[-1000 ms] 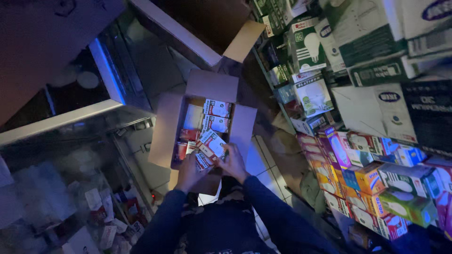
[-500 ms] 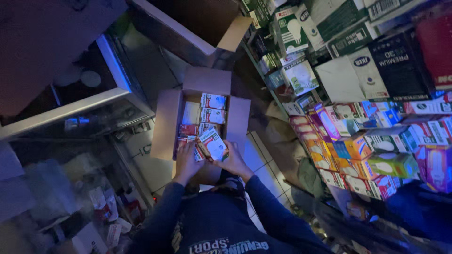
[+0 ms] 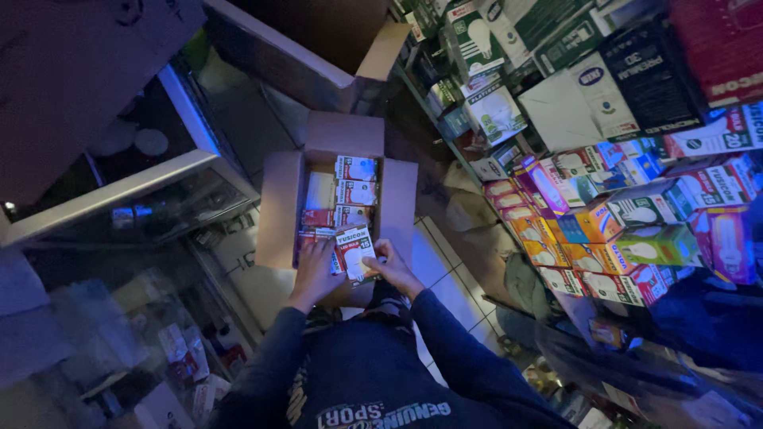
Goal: The person sorts boxes of light bulbs by removing them from a cardboard box, checking the labels, and placing them onto shelves or back into the box.
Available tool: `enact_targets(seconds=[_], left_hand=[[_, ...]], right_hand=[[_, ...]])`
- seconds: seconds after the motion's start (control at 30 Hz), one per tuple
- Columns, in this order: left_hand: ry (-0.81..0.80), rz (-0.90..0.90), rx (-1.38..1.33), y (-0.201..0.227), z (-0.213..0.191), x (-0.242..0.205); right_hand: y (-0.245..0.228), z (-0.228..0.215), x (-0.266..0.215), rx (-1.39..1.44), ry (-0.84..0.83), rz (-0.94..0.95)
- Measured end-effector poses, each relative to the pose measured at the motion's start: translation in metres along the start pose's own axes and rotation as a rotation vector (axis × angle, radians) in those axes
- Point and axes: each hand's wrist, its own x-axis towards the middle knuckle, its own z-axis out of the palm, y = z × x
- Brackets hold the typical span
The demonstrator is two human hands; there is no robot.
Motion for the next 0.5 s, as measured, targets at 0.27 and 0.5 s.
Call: enact_targets(seconds=[0.27,0.5], left_hand=[[0.015,-0.051,-0.195,-0.006,-0.015,0.014],[-0.024,-0.287,-0.693,-0.038,-0.003,0.026]], right_hand=[[-0.035,-0.016,-0.031,0.258,-0.179,-0.09],[-0.016,-0.043,-0.046,0.598,-0.217,0.019]])
